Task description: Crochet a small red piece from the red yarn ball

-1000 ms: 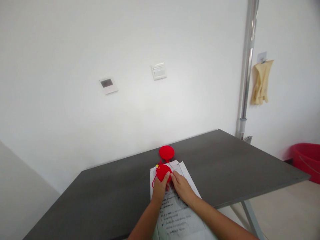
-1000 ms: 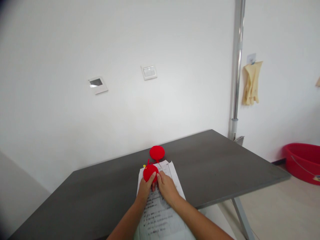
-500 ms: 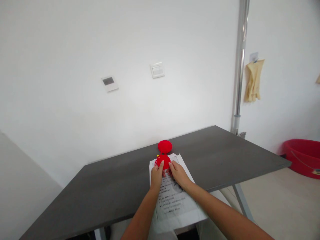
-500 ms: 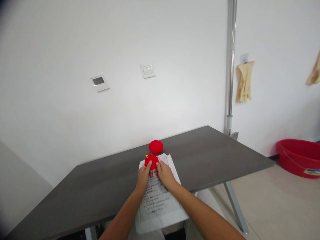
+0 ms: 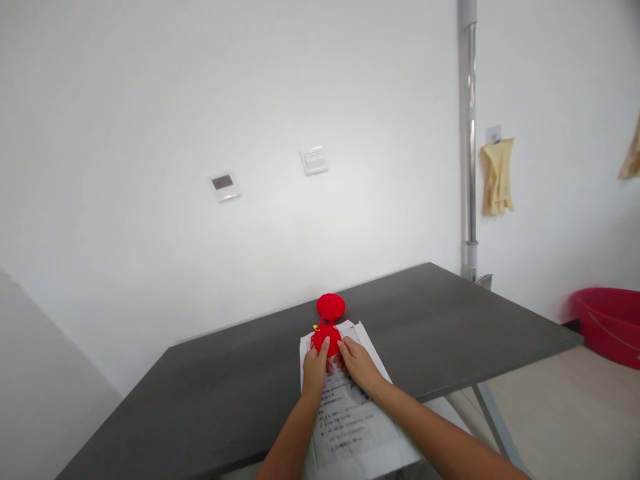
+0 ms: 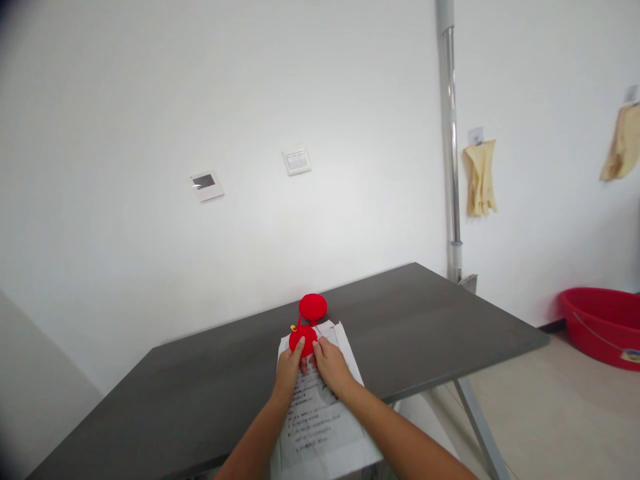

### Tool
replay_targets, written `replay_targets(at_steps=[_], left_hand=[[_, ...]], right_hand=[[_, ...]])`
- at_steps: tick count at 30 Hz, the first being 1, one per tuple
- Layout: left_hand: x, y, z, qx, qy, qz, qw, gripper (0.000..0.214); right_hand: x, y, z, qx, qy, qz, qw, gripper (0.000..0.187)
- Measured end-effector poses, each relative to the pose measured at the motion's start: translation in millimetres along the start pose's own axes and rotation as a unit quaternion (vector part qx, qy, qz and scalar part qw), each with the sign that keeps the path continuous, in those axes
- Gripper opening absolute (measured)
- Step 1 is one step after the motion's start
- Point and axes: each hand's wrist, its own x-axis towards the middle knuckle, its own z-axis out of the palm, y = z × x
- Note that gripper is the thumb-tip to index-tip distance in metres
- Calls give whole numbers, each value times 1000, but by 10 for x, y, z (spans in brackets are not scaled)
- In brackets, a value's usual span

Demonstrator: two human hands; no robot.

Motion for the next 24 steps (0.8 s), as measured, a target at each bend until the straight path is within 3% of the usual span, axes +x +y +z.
replay_targets(at_steps=[19,24], left_hand=[[-33,45,38,-46,-16,-68,996,63],[-37,21,60,-65,-17,-51,996,63]], right_hand=[[-26,72,8,23,-13,-4,1000,37],[-28,80,5,19,-22,-4,1000,39]])
